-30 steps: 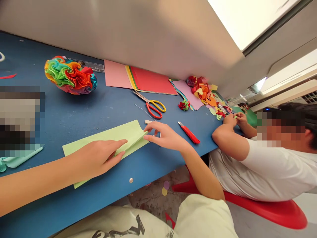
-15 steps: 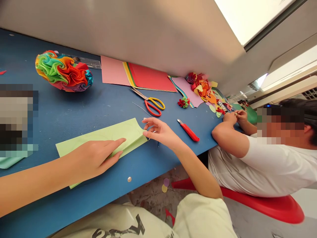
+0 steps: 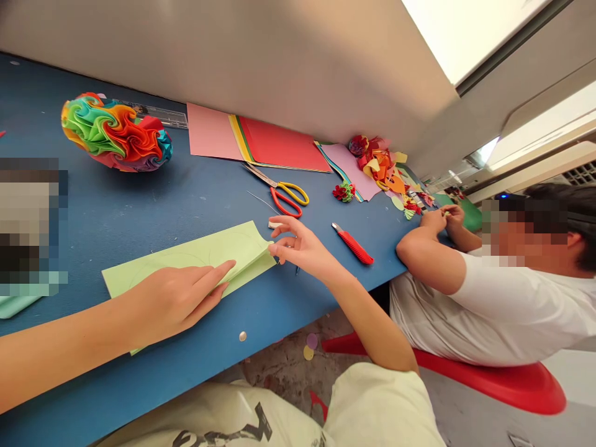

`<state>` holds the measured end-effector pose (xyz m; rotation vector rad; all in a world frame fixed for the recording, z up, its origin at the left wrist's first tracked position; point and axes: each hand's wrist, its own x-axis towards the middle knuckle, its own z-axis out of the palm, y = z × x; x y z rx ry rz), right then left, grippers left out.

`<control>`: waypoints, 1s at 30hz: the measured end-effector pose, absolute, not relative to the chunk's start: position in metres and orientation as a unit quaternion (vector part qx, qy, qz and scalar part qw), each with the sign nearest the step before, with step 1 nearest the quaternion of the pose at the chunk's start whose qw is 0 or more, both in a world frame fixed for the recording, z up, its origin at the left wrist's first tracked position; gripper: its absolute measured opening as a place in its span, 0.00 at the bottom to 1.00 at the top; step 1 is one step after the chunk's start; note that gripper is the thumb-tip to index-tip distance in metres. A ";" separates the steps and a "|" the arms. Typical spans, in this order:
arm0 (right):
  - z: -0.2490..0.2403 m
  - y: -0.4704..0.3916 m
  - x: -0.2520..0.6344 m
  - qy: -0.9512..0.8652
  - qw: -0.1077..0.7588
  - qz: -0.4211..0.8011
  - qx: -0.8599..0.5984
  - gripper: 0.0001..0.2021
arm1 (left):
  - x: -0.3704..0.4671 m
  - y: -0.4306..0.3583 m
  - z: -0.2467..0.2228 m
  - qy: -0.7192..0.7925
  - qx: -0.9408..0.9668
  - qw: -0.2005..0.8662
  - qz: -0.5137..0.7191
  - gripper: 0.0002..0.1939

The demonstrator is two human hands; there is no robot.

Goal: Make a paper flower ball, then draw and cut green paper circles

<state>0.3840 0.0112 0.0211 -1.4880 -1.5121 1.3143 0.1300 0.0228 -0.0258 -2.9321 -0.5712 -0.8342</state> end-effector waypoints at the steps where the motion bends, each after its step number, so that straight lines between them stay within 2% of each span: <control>1: 0.021 0.011 0.384 -0.576 0.309 0.508 -0.561 0.24 | 0.130 0.023 -0.027 -0.184 -0.943 0.029 -0.276 0.15; 4: 0.020 0.011 0.385 -0.572 0.313 0.511 -0.560 0.23 | 0.129 0.021 -0.032 -0.171 -0.940 0.075 -0.284 0.15; 8: 0.019 0.011 0.386 -0.576 0.324 0.509 -0.551 0.23 | 0.127 0.017 -0.040 -0.156 -0.948 0.132 -0.246 0.20; 15: 0.028 0.013 0.385 -0.627 0.314 0.482 -0.525 0.20 | 0.126 0.016 -0.040 -0.145 -0.947 0.150 -0.245 0.23; 22: 0.033 0.017 0.388 -0.627 0.275 0.526 -0.504 0.24 | 0.125 0.016 -0.039 -0.142 -0.945 0.165 -0.243 0.23; 30: 0.028 0.013 0.371 -0.625 0.177 0.560 -0.514 0.30 | 0.116 0.023 -0.031 -0.134 -0.948 0.179 -0.227 0.22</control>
